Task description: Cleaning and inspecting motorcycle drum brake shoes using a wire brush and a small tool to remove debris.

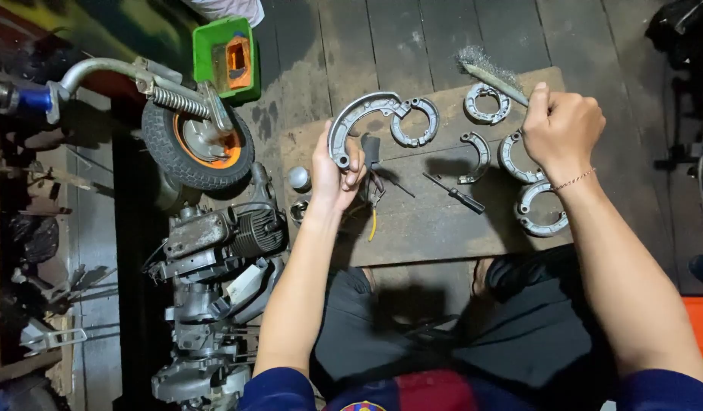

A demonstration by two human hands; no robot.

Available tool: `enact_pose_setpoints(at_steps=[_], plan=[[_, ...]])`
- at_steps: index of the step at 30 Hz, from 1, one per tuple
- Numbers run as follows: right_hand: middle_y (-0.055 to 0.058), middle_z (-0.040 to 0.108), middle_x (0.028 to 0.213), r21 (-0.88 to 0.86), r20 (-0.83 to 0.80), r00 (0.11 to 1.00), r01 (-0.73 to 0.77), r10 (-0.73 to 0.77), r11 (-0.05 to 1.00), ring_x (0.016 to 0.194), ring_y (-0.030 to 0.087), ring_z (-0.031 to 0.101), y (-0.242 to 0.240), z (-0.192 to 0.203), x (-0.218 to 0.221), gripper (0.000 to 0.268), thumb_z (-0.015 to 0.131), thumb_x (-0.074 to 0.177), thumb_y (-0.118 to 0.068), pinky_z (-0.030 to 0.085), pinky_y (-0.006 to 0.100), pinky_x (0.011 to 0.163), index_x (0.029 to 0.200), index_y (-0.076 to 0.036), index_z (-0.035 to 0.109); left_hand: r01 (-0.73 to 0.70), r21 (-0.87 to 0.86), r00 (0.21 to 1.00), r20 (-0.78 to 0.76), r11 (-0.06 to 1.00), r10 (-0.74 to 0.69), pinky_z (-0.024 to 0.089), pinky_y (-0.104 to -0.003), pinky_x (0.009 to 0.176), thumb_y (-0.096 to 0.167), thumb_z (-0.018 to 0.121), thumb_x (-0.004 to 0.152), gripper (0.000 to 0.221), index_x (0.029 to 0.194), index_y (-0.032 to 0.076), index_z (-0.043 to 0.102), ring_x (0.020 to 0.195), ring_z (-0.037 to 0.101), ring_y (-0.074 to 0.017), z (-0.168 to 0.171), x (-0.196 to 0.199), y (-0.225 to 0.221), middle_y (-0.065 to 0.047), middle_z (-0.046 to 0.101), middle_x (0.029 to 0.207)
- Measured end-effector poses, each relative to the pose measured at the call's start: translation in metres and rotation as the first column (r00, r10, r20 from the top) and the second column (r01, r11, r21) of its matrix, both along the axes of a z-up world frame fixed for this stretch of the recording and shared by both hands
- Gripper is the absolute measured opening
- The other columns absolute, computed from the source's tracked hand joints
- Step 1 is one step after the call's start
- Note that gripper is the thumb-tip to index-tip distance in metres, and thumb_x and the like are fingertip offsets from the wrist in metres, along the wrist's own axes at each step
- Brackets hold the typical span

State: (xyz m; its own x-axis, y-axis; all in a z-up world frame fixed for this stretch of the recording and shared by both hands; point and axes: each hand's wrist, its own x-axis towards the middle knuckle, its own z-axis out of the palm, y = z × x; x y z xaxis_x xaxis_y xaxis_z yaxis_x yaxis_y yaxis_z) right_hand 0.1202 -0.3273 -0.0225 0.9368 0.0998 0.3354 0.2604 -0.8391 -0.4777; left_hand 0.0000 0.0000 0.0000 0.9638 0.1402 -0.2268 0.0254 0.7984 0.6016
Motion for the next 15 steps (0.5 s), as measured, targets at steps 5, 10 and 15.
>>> enact_pose_setpoints(at_steps=[5,10,15], plan=[[0.011,0.037,0.049,-0.008,0.01,1.0,-0.021,0.021,1.0,0.044,0.027,0.028,0.0014,0.0027,-0.0013,0.057,0.06,0.116,-0.021,0.032,0.038,0.049,0.064,0.003,0.058,0.018,-0.003,0.999,0.038,1.0,-0.018,0.019,-0.023,0.027,0.037,0.032,0.113,0.05,0.103,0.0,0.064,0.031,0.029,-0.011,0.0033,-0.0005,-0.001,-0.005,0.049,0.051],[0.009,0.037,0.049,-0.033,0.012,0.999,-0.04,0.041,0.999,0.043,0.025,0.027,0.0032,0.0025,-0.0012,0.057,0.06,0.116,-0.02,0.029,0.037,0.047,0.063,0.004,0.059,0.021,0.026,1.0,0.007,0.999,-0.022,0.018,-0.023,0.027,0.038,0.033,0.112,0.051,0.107,-0.001,0.065,0.031,0.03,-0.0107,0.0013,-0.0004,-0.0002,-0.004,0.049,0.05],[0.013,0.038,0.049,-0.073,0.059,0.998,-0.027,0.032,0.997,0.044,0.029,0.025,0.0026,-0.001,-0.0001,0.056,0.064,0.115,-0.02,0.032,0.039,0.048,0.064,0.003,0.059,0.039,0.056,0.999,-0.005,0.998,-0.038,0.02,-0.024,0.028,0.043,0.035,0.108,0.061,0.074,0.0,0.063,0.029,0.03,-0.0115,0.0077,-0.0003,-0.002,-0.006,0.05,0.048]])
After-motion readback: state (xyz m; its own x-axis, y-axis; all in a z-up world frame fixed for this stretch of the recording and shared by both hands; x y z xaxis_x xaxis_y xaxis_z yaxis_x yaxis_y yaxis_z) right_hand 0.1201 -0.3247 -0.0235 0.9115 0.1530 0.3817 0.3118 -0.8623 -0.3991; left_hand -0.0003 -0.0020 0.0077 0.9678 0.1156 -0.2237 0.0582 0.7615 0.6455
